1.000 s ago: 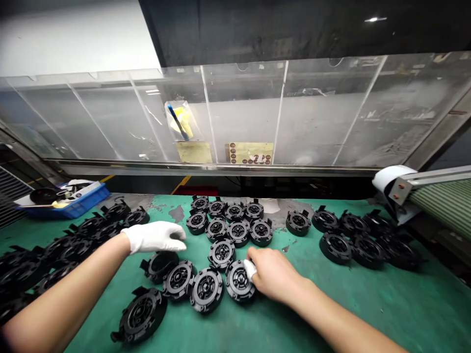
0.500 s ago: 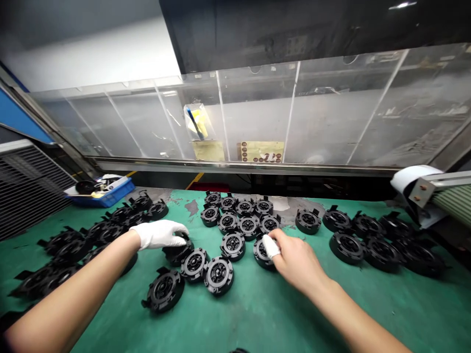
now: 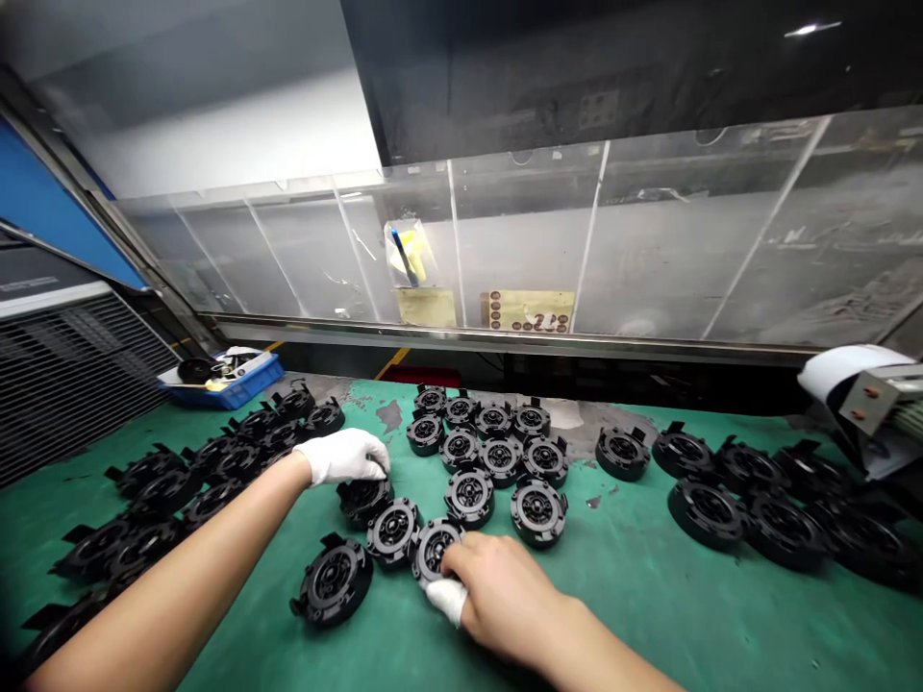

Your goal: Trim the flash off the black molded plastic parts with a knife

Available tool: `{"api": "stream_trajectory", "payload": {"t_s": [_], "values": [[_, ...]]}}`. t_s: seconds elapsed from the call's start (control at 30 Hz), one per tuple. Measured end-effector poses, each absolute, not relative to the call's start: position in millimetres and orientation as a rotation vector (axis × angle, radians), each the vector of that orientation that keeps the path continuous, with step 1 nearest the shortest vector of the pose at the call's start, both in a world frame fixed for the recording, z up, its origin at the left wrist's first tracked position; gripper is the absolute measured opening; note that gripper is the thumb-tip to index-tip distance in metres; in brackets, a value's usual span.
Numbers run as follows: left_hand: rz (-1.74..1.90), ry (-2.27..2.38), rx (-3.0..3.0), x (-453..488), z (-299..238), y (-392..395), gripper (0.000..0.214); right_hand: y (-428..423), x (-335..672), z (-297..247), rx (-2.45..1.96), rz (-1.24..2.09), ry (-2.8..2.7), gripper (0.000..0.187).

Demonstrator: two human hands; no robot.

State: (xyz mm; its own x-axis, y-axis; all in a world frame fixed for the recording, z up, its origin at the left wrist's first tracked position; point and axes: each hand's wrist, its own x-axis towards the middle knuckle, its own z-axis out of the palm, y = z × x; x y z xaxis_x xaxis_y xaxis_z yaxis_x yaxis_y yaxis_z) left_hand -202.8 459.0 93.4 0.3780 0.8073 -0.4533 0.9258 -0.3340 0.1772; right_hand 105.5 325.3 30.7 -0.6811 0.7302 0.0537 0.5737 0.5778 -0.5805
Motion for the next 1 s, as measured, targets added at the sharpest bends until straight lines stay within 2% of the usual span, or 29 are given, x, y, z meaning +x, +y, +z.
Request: {"api": "stream_trajectory", "payload": {"t_s": [0.2, 0.4, 0.57, 0.77, 0.9, 1.0], "values": [[-0.085, 1.523, 2.35, -179, 79, 467, 0.03, 321, 110, 25, -1.125, 0.768, -2.499, 0.019], [0.038, 1.477, 2.283, -155, 73, 462, 0.04, 318, 110, 27, -1.139, 0.763, -2.504, 0.016], [0.0, 1.521, 2.159, -179, 81, 447, 0.054, 316, 108, 25, -1.126, 0.74, -2.501, 0.016], [-0.188, 1.417, 2.089, -199, 88, 434, 0.049, 311, 105, 28, -1.131, 0.763, -2.488, 0.021], [-0.142, 1.426, 2.08, -192, 87, 433, 0.067, 307, 111, 31, -1.216, 0.752, -2.447, 0.022], [-0.062, 1.42, 2.069, -181, 81, 435, 0.067, 306, 131, 36, -1.317, 0.758, -2.318, 0.026]]}}
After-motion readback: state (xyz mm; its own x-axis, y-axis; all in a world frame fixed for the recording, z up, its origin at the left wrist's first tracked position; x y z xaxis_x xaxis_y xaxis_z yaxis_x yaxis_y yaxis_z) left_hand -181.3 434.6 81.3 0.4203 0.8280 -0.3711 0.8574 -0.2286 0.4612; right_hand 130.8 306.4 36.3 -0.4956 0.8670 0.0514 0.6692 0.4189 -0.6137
